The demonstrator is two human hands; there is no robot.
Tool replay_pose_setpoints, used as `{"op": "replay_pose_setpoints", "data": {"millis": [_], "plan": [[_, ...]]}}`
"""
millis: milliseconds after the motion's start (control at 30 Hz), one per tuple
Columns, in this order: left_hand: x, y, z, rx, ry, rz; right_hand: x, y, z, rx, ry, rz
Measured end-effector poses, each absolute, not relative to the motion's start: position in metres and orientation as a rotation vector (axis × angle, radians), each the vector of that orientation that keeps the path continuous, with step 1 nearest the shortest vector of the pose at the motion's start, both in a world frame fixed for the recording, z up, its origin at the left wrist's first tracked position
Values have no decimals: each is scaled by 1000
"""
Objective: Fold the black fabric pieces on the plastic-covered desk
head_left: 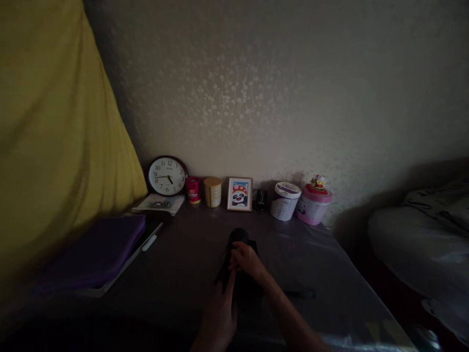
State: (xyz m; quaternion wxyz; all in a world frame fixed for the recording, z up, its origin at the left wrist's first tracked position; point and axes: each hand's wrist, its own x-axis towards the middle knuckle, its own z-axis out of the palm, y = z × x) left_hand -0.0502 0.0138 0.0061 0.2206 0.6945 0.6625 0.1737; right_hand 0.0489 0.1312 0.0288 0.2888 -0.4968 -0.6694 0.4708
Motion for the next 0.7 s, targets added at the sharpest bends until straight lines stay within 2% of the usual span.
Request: {"op": "replay_pose_setpoints", "data": {"millis": [100, 167, 267, 500, 700], "plan": [[-52, 14, 1, 1902, 1840, 540, 60, 108, 29, -1090, -1807, 1022], [-54, 15, -3, 1889, 1826, 574, 67, 96, 23, -1041, -1865, 782], [-56, 16, -7, 1873, 1812, 564, 72, 92, 8, -960, -2051, 592], [-56, 19, -7, 1828, 1821, 549, 58, 152, -1, -963, -2338, 448], [-57, 18, -7, 1785, 1803, 611, 61, 201, -3, -1246, -2072, 423]]}}
